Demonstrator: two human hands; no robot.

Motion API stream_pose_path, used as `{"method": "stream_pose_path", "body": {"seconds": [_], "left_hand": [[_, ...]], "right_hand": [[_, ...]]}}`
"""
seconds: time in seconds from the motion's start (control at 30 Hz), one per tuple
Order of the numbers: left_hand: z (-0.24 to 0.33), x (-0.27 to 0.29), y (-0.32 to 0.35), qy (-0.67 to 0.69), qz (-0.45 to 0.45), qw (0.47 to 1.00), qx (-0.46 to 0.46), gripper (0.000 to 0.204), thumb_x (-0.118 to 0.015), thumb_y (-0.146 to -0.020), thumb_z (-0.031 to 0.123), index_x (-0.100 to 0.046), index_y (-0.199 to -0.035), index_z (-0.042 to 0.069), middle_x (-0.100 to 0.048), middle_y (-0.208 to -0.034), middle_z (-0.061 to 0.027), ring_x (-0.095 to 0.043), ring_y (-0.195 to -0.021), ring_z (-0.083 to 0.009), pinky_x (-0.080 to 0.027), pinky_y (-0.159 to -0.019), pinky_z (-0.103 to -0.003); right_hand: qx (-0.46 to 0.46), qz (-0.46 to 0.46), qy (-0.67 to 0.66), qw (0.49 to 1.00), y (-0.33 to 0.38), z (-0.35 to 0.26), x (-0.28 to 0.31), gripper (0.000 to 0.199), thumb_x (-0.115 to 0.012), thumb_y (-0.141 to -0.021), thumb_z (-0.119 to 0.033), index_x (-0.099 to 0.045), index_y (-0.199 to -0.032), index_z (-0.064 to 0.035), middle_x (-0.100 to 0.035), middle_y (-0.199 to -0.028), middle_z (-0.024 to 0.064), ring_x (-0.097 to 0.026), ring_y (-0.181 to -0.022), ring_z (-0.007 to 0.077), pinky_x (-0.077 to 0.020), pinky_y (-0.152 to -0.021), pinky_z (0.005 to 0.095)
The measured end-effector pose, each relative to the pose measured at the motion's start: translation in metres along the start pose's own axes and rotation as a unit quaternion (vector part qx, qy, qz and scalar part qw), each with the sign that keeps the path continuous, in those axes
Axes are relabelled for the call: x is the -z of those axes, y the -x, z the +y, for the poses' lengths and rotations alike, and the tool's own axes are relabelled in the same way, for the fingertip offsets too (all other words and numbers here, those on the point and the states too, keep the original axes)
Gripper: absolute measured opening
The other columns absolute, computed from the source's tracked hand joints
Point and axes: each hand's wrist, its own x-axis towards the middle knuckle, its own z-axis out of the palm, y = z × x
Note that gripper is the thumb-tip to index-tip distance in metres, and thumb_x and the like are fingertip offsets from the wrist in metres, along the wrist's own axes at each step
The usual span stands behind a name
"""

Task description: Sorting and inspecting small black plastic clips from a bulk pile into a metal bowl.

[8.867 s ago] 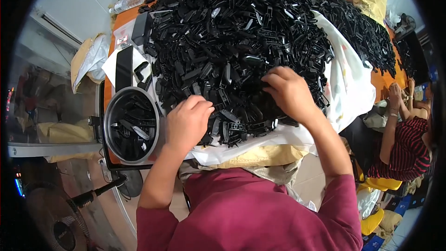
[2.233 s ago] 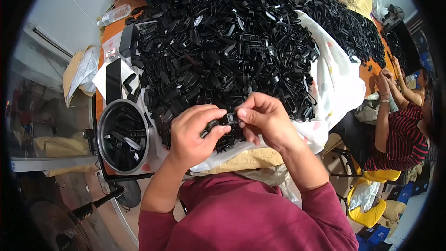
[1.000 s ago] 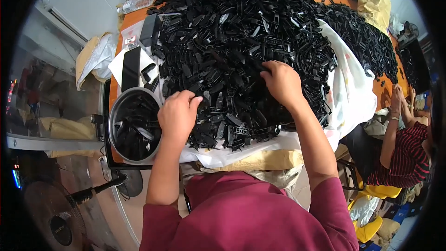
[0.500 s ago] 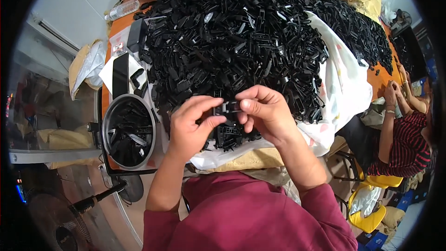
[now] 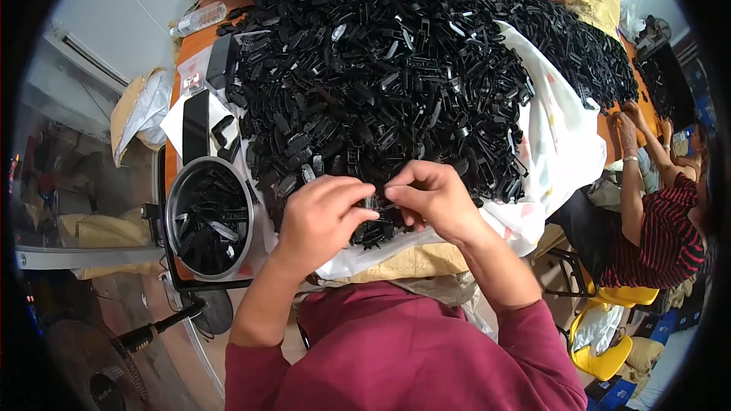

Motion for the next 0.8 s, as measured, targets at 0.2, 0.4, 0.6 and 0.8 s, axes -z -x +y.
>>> {"method": "stream_pose_path", "body": {"seconds": [0.2, 0.4, 0.6, 0.8], "left_hand": [[0.002, -0.003, 0.001, 0.078, 0.038, 0.994, 0.073, 0.033, -0.078, -0.06, 0.008, -0.063, -0.089, 0.001, -0.063, -0.082, -0.01, -0.06, -0.061, -0.0162, -0.049, -0.054, -0.025], [0.007, -0.006, -0.003, 0.08, 0.046, 0.995, 0.043, 0.035, -0.079, -0.059, 0.007, -0.063, -0.089, 0.002, -0.062, -0.082, -0.0099, -0.059, -0.061, -0.0151, -0.049, -0.054, -0.024], [0.006, -0.009, 0.001, 0.087, 0.039, 0.995, 0.038, 0.036, -0.079, -0.057, 0.005, -0.063, -0.089, 0.002, -0.062, -0.082, -0.0098, -0.058, -0.061, -0.0146, -0.048, -0.054, -0.024], [0.005, -0.015, 0.007, 0.054, 0.021, 0.998, 0.032, 0.033, -0.078, -0.06, 0.002, -0.062, -0.089, 0.0, -0.062, -0.083, -0.0093, -0.059, -0.066, -0.0126, -0.048, -0.057, -0.023]], "right_hand": [[0.077, 0.019, -0.135, 0.988, 0.013, 0.002, 0.008, 0.01, -0.062, -0.082, -0.007, -0.058, -0.088, 0.0004, -0.058, -0.068, 0.0057, -0.054, -0.051, 0.0107, -0.0432, -0.041, 0.0206], [0.04, 0.025, -0.193, 0.98, 0.01, 0.013, -0.001, 0.009, -0.06, -0.084, -0.008, -0.058, -0.086, -0.0003, -0.057, -0.065, 0.0037, -0.054, -0.05, 0.0095, -0.0431, -0.041, 0.0203], [0.027, 0.014, -0.22, 0.975, 0.014, 0.012, -0.002, 0.01, -0.061, -0.083, -0.009, -0.058, -0.084, 0.0006, -0.058, -0.066, 0.0061, -0.052, -0.045, 0.0109, -0.039, -0.035, 0.0203], [0.01, 0.026, -0.074, 0.997, 0.011, 0.015, -0.003, 0.011, -0.061, -0.084, -0.009, -0.056, -0.08, -0.0004, -0.054, -0.06, 0.002, -0.049, -0.044, 0.0066, -0.0345, -0.034, 0.0184]]}}
